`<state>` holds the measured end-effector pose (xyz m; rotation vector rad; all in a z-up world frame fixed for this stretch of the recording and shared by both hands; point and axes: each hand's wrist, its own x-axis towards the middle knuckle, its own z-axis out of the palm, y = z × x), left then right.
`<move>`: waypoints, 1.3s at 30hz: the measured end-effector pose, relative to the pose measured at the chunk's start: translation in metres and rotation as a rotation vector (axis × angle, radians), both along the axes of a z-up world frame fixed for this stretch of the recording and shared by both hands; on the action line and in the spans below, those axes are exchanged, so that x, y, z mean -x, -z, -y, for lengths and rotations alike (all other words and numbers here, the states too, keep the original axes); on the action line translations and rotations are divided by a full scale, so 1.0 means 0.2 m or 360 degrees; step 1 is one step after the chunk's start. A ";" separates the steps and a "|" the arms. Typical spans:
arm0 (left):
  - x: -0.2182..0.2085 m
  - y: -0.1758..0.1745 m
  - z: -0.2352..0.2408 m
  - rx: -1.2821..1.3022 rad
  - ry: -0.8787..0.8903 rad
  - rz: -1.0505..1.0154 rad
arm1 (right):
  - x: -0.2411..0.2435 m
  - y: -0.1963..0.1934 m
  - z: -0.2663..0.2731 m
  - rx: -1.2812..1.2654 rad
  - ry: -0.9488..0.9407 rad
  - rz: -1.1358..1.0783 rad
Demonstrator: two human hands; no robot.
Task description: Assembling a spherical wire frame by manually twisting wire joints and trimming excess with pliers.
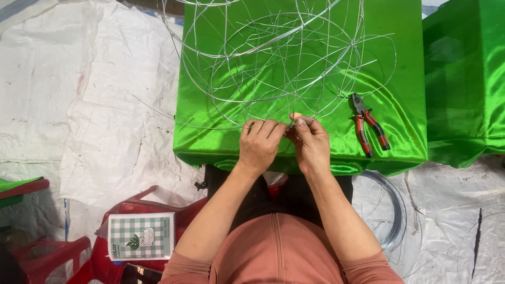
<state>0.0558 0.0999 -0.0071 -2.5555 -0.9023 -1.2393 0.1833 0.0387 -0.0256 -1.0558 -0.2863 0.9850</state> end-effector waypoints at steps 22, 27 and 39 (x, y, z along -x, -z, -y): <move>0.01 0.08 0.01 0.0124 0.0062 -0.0024 | -0.08 -0.30 0.04 0.0352 -0.0153 0.1955; -0.01 0.10 0.02 0.0127 0.0061 -0.0004 | -0.14 -0.29 0.05 0.0267 -0.0170 0.1918; -0.02 0.09 0.02 0.0220 0.0071 0.0061 | -0.17 -0.29 0.04 0.0209 -0.0329 0.1781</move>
